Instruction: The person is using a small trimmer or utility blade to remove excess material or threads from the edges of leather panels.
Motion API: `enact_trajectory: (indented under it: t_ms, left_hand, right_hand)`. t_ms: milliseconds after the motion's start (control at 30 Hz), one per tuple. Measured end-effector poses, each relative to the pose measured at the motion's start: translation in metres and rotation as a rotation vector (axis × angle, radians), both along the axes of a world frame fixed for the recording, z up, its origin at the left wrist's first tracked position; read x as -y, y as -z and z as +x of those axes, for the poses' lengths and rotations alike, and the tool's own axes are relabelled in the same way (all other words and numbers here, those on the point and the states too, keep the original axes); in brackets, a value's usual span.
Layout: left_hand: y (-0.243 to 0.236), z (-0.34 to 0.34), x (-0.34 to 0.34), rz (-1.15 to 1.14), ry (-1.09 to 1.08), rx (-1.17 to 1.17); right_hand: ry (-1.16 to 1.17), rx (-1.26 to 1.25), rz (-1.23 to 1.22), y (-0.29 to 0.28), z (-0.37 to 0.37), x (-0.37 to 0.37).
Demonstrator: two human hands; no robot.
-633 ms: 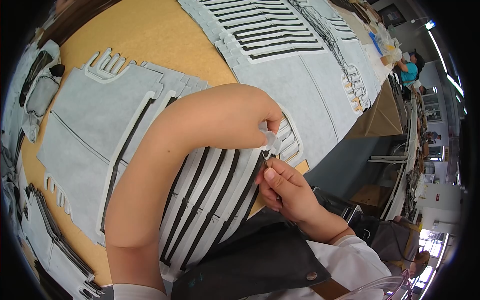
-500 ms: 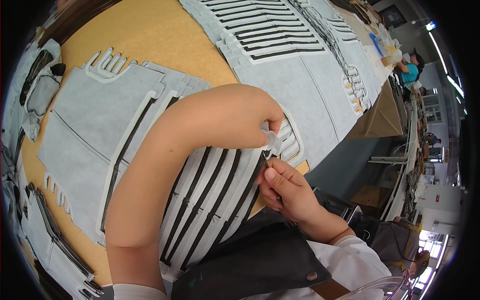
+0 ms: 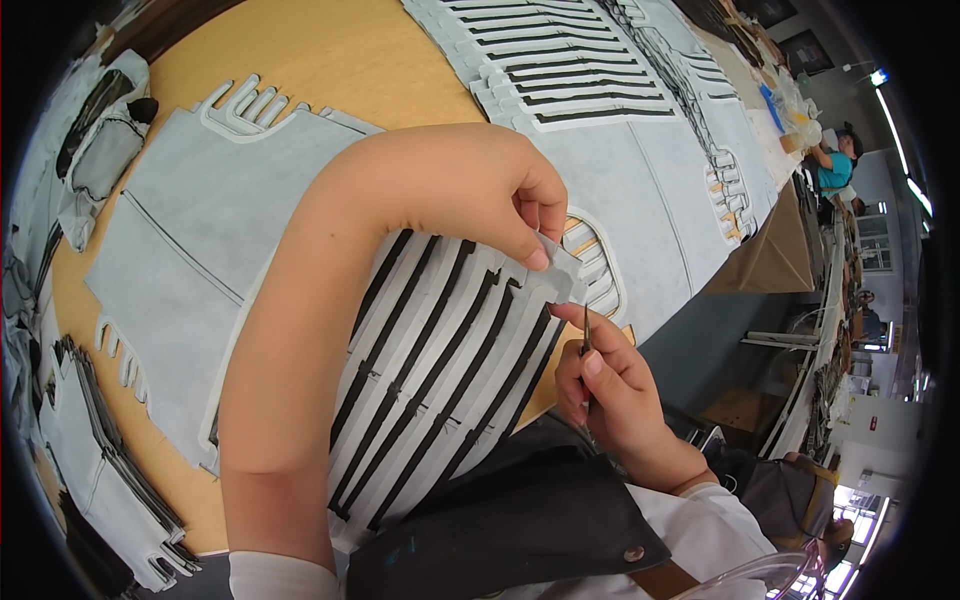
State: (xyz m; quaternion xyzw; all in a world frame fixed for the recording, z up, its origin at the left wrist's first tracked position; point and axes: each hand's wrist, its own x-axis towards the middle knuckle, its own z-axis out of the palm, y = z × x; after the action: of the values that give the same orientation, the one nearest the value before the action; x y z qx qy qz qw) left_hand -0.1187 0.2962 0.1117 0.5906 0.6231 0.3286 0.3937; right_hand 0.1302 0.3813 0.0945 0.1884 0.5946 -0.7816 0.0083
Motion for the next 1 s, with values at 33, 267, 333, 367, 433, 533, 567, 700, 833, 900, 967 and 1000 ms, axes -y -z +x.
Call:
enact_trajectory:
  t_ms: [33,267,333,367,433,533,567,700,833,900,967,1000]
  left_hand:
    - [0.000,-0.002,0.002,-0.002,0.004,0.018]
    - [0.007,-0.006,0.003,-0.015,0.001,0.011]
    - [0.012,-0.003,-0.002,0.002,0.004,-0.009]
    - [0.010,-0.001,-0.002,0.009,-0.006,-0.032]
    - [0.005,0.000,-0.001,-0.015,-0.037,-0.048]
    - [0.009,0.004,-0.001,-0.014,-0.059,-0.109]
    - [0.013,0.006,-0.001,0.011,-0.053,-0.158]
    - [0.014,0.015,-0.007,-0.126,-0.065,-0.281]
    - [0.017,0.011,-0.010,-0.127,0.014,-0.199]
    - [0.020,0.009,-0.008,-0.104,0.019,-0.197]
    - [0.023,0.007,-0.009,-0.082,0.021,-0.165]
    - [0.023,0.007,-0.010,-0.078,0.022,-0.165]
  right_hand:
    - [-0.001,-0.005,-0.045,0.001,-0.001,0.000]
    - [-0.036,-0.081,0.047,-0.002,-0.007,0.005]
    - [-0.050,0.094,-0.168,0.004,-0.012,0.004]
    - [-0.052,0.093,-0.169,0.005,-0.014,0.004]
    - [-0.008,0.151,-0.286,0.008,-0.018,0.005]
    - [-0.030,0.121,-0.414,0.012,-0.024,0.001]
    - [-0.029,0.121,-0.412,0.012,-0.025,0.001]
    - [0.073,0.074,-0.139,0.015,-0.027,0.005]
    - [0.087,-0.087,0.540,0.020,-0.028,0.000]
    - [0.104,-0.094,0.701,0.020,-0.036,0.003]
    - [0.123,-0.101,0.866,0.024,-0.045,0.005]
    - [0.144,-0.112,0.945,0.031,-0.048,0.004]
